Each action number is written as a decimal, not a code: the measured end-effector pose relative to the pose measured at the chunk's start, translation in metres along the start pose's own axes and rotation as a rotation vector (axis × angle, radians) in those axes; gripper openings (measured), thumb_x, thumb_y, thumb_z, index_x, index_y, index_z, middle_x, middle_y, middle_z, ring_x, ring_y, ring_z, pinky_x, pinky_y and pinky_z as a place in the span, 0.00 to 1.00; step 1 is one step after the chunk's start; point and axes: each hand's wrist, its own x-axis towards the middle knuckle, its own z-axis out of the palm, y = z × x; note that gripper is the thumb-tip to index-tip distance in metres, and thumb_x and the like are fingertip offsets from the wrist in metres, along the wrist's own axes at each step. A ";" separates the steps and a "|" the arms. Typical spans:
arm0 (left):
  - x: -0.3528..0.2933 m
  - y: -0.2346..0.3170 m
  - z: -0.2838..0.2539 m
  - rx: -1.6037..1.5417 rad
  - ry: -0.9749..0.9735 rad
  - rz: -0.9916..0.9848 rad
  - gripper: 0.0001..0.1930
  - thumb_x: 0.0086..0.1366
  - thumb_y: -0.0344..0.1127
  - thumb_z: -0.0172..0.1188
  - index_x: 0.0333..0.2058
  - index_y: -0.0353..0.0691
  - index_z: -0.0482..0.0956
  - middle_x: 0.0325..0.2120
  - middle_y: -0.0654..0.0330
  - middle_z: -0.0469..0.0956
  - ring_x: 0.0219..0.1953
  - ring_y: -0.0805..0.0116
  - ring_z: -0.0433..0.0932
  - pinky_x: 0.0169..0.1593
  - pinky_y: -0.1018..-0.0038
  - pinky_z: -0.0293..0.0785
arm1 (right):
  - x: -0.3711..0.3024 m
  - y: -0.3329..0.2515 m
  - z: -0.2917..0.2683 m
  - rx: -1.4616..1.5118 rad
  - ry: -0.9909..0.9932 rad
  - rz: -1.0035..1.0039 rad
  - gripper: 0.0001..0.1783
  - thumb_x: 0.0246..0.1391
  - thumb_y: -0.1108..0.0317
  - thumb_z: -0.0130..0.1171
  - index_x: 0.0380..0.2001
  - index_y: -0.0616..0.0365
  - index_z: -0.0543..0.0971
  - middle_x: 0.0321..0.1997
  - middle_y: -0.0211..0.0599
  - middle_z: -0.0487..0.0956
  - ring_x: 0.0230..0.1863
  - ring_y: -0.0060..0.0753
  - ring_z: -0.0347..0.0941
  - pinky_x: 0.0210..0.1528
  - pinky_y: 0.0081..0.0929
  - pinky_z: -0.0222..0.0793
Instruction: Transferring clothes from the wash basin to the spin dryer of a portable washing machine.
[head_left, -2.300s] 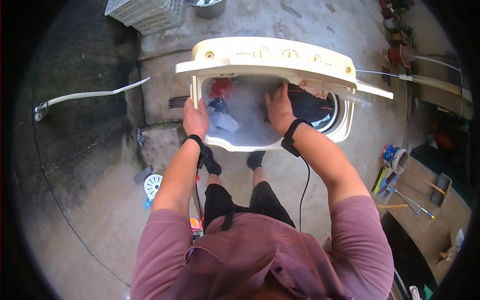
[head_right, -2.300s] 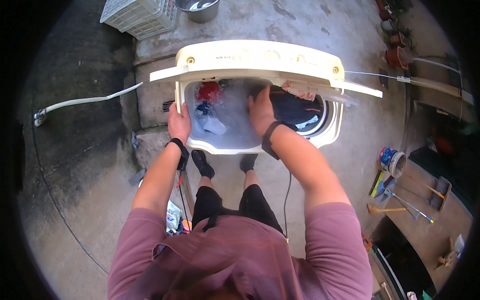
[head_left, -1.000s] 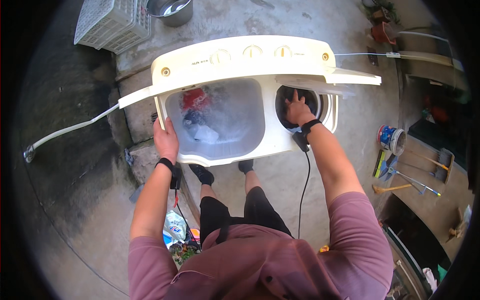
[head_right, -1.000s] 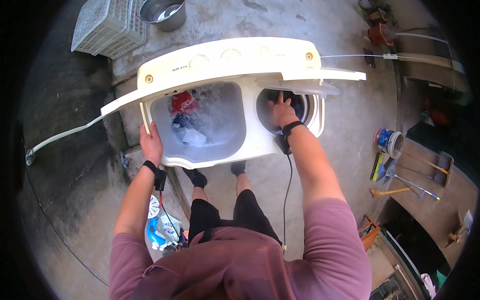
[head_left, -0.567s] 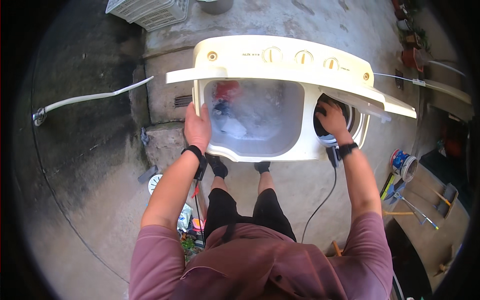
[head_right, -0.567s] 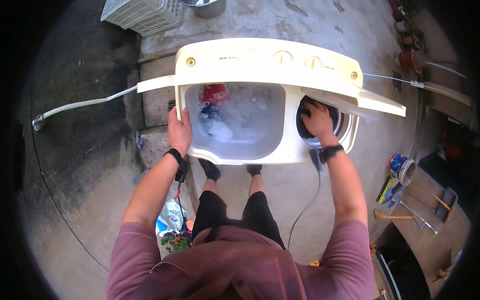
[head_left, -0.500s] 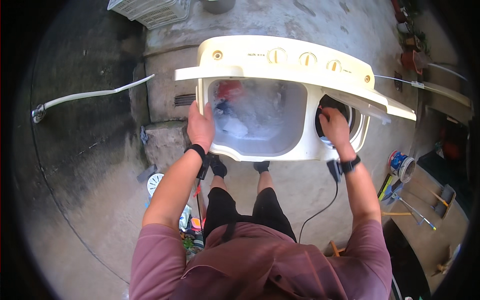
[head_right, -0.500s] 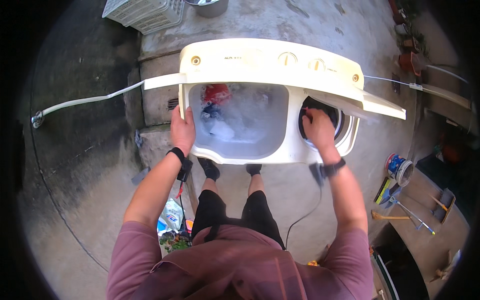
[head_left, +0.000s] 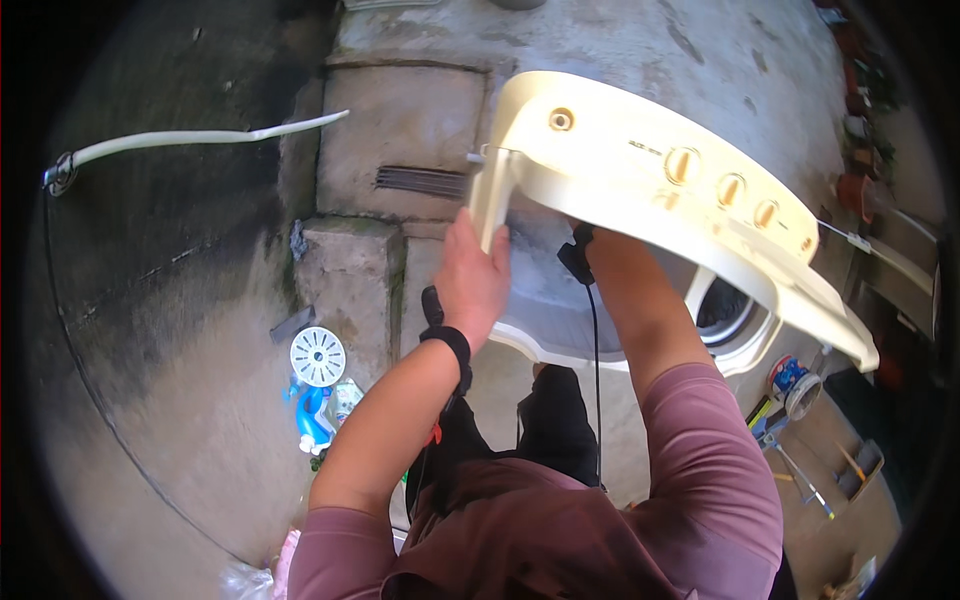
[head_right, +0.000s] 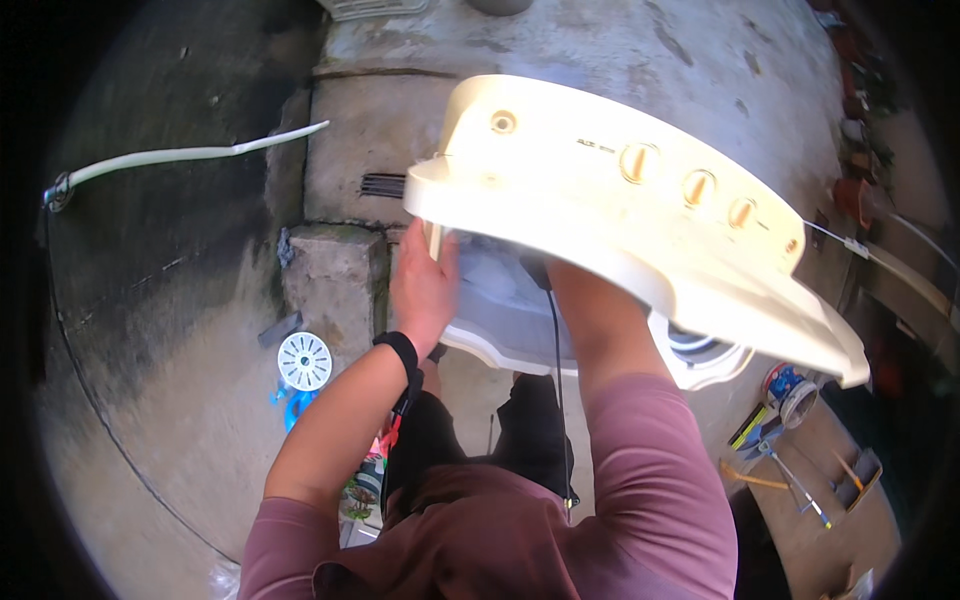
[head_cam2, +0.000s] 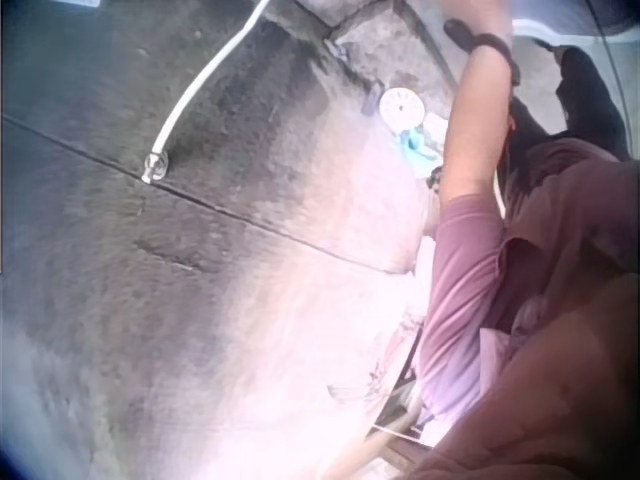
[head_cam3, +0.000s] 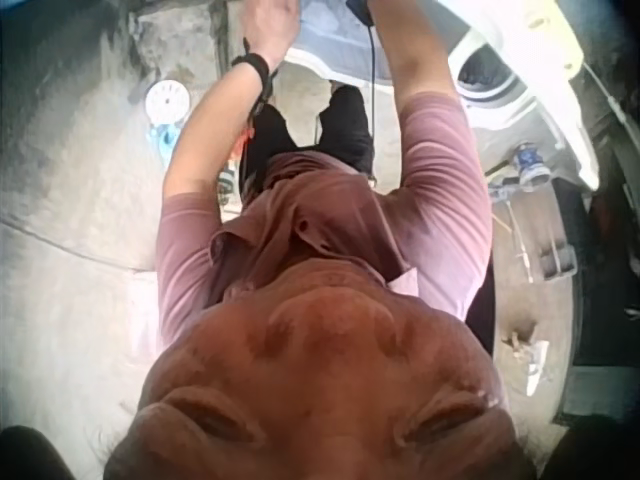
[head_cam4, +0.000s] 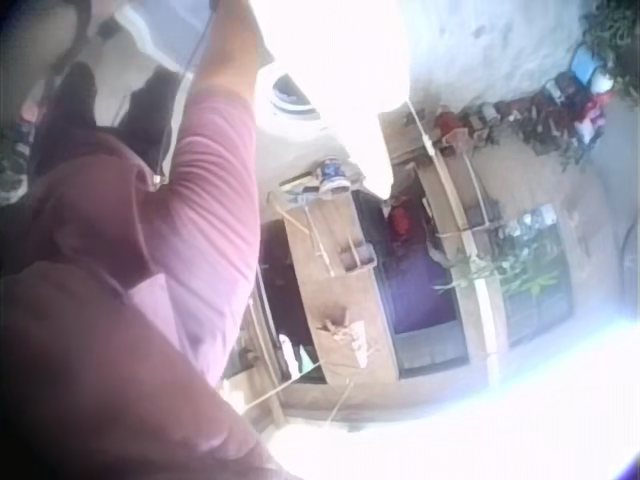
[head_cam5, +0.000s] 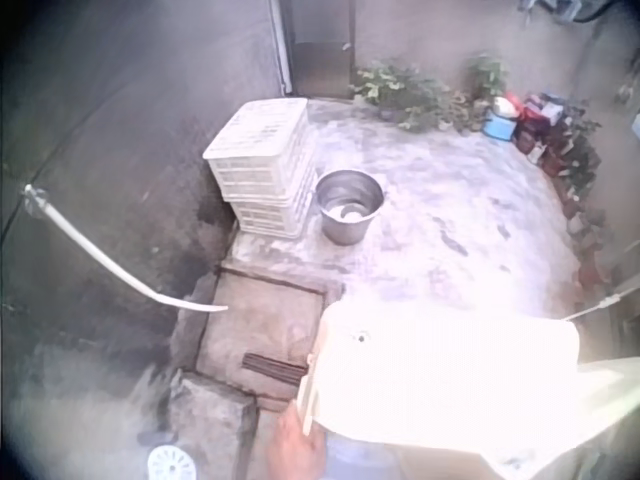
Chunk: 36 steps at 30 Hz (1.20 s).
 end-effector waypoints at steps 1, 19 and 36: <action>-0.001 -0.002 0.000 0.009 0.005 -0.017 0.28 0.67 0.47 0.51 0.58 0.33 0.59 0.46 0.42 0.71 0.47 0.40 0.72 0.46 0.52 0.71 | 0.008 0.002 0.005 -0.008 -0.012 0.022 0.36 0.49 0.54 0.61 0.61 0.52 0.66 0.63 0.47 0.67 0.63 0.49 0.63 0.63 0.38 0.59; -0.003 -0.009 0.005 0.048 -0.070 -0.052 0.29 0.67 0.48 0.51 0.58 0.33 0.59 0.47 0.41 0.70 0.44 0.39 0.74 0.42 0.52 0.74 | -0.089 -0.026 0.044 -0.088 -0.158 -0.180 0.28 0.50 0.62 0.57 0.57 0.50 0.72 0.64 0.42 0.67 0.64 0.45 0.61 0.66 0.39 0.53; -0.001 0.000 0.005 0.048 -0.009 -0.013 0.28 0.67 0.49 0.50 0.58 0.35 0.60 0.50 0.43 0.70 0.46 0.40 0.74 0.45 0.54 0.73 | -0.032 0.007 0.031 -0.012 -0.137 -0.045 0.17 0.50 0.63 0.59 0.44 0.51 0.80 0.44 0.41 0.80 0.47 0.41 0.75 0.52 0.36 0.68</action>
